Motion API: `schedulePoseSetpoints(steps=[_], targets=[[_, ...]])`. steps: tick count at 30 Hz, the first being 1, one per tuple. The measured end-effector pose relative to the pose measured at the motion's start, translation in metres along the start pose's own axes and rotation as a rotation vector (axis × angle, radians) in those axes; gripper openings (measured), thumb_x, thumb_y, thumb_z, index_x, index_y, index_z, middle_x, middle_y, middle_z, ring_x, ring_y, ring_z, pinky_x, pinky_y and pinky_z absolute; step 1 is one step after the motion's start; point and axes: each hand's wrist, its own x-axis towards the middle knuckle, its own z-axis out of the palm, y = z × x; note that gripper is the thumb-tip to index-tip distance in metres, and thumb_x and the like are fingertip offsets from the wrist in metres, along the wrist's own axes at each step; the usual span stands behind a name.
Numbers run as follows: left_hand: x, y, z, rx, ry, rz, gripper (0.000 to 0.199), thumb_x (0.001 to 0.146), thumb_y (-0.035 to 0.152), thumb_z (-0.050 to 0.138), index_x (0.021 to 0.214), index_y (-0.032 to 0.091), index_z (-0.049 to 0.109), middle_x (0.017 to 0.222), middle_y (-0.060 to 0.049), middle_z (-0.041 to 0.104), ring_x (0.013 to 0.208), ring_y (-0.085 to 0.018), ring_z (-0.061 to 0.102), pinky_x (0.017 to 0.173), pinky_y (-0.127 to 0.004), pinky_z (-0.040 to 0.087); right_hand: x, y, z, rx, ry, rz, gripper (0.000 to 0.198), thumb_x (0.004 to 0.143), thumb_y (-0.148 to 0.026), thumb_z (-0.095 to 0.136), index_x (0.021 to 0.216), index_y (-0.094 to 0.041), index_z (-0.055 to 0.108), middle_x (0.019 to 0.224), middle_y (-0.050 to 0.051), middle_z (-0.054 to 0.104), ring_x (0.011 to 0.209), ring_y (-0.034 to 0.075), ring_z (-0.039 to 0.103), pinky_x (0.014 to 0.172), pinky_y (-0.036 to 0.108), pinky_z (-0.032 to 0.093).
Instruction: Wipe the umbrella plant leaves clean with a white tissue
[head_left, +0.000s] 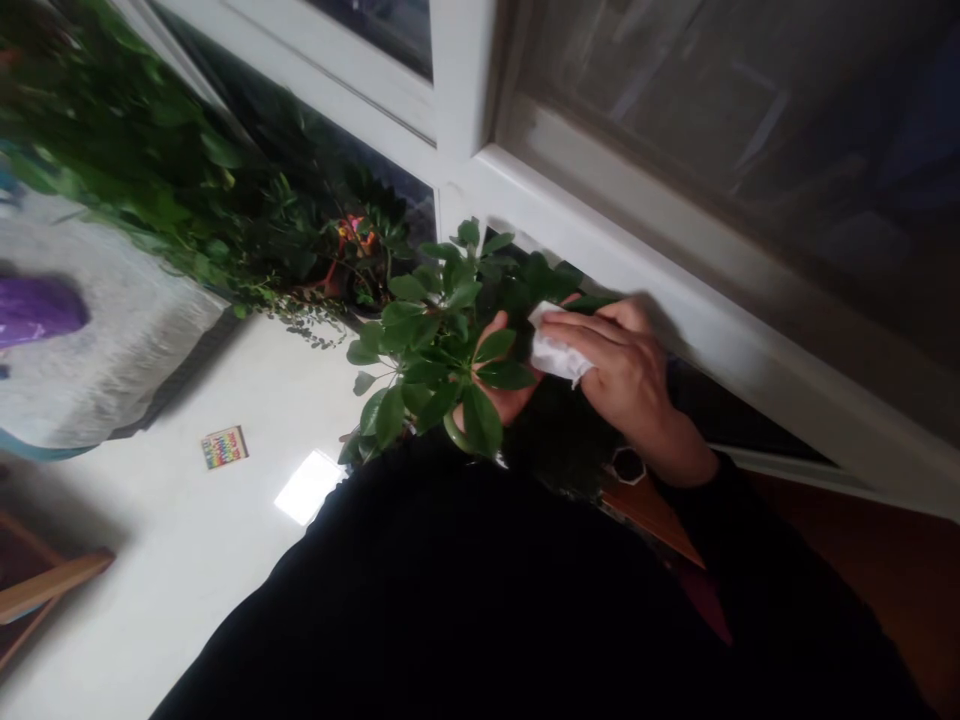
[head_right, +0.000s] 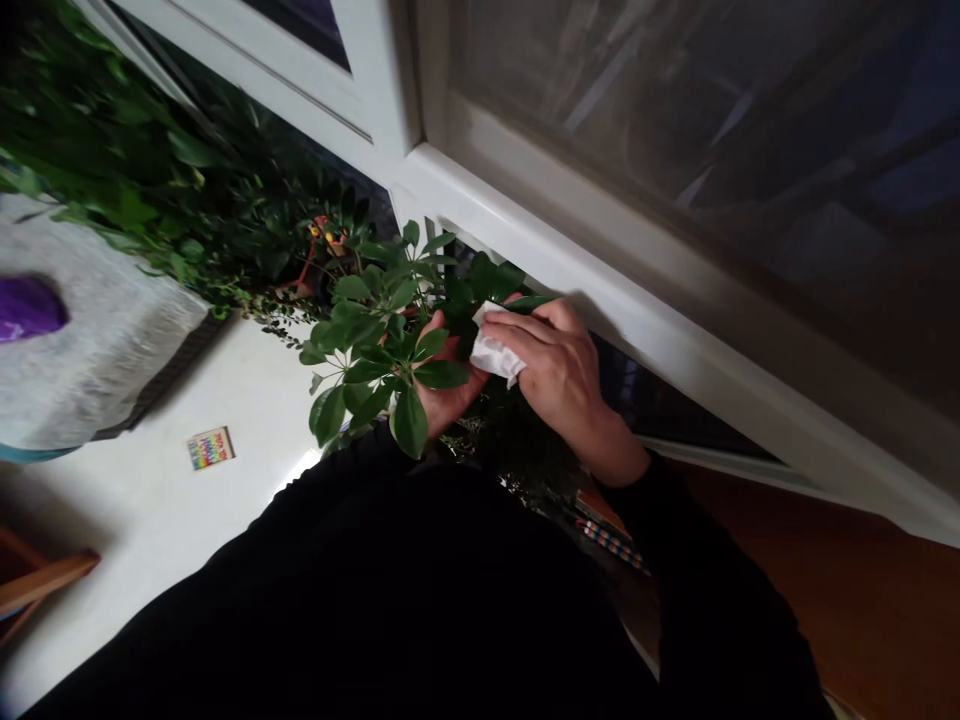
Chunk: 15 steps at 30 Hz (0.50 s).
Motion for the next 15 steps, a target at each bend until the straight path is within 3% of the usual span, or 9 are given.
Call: schedulePoseSetpoints(steps=[5,10,15], targets=[[-0.005,-0.001,-0.004,-0.047,-0.09,0.048,0.043,0.109,0.047,0.05,0.109,0.016,0.079,0.113,-0.009,0.083,0.135,-0.024,0.071,0.117,-0.035,0.057,-0.01,0.008,-0.02,-0.02,0.056,0.038,0.069,0.085,0.011,0.049,0.132,-0.03,0.078,0.136,-0.002,0.082,0.114,0.025,0.074,0.095,0.044,0.057],[-0.011,0.007,0.001,-0.03,-0.163,0.07,0.05,0.112,0.048,0.04,0.116,0.014,0.077,0.135,-0.014,0.079,0.145,-0.028,0.066,0.127,-0.046,0.049,-0.019,0.019,-0.021,-0.053,0.107,0.108,0.073,0.078,0.01,0.05,0.13,-0.031,0.078,0.134,-0.002,0.082,0.113,0.026,0.074,0.096,0.046,0.055],[-0.013,0.014,0.0,-0.023,-0.123,0.069,0.049,0.111,0.051,0.043,0.111,0.016,0.078,0.125,-0.012,0.082,0.144,-0.031,0.067,0.131,-0.051,0.046,-0.03,0.028,-0.027,-0.066,0.118,0.111,0.072,0.079,0.009,0.05,0.132,-0.032,0.077,0.133,-0.003,0.083,0.11,0.028,0.073,0.092,0.047,0.054]])
